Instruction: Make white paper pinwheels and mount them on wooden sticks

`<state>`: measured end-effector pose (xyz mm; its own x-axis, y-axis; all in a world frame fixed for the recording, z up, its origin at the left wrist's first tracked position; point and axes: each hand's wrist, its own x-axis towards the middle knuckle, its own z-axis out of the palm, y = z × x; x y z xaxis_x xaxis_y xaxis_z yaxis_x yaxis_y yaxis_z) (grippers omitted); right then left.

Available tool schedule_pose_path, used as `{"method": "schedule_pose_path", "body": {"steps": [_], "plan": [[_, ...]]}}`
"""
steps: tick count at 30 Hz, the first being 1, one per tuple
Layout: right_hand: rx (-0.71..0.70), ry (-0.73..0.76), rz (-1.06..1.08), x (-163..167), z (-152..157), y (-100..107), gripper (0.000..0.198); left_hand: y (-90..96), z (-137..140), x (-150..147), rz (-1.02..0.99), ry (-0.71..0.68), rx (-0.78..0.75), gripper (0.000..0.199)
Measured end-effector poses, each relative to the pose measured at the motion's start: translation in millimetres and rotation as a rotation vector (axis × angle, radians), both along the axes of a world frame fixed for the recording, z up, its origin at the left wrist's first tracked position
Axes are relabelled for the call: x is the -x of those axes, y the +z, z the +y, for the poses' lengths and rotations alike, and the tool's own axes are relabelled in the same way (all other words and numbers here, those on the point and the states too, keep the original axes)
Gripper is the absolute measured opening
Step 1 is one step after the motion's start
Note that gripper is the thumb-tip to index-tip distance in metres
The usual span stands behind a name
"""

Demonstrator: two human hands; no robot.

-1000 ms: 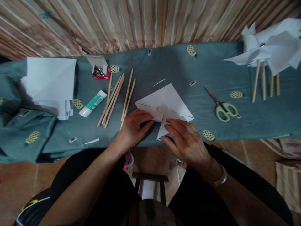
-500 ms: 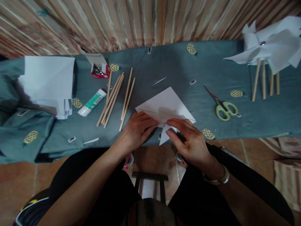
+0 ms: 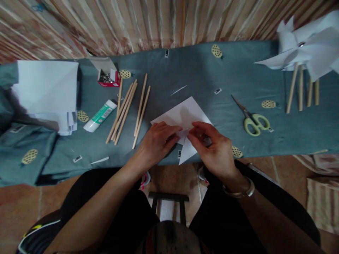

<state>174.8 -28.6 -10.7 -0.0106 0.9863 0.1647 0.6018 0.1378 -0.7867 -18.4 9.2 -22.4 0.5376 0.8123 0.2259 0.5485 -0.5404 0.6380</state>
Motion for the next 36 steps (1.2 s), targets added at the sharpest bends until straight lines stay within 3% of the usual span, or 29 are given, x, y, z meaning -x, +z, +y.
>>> {"method": "schedule_pose_path", "body": {"steps": [4,10,27,36], "plan": [[-0.235,0.09,-0.24,-4,0,5,0.025,0.2,0,-2,0.016,0.036,0.035,0.017],[-0.329,0.167,-0.364,-3,-9,-3,0.036,1.8,1,-4,0.05,0.064,0.059,0.008],[-0.264,0.15,-0.421,3,-12,-14,0.042,4.2,7,-4,0.043,0.022,0.099,0.012],[-0.277,0.151,-0.448,3,-12,-15,0.034,6.4,8,-4,0.033,-0.002,0.105,0.013]]}}
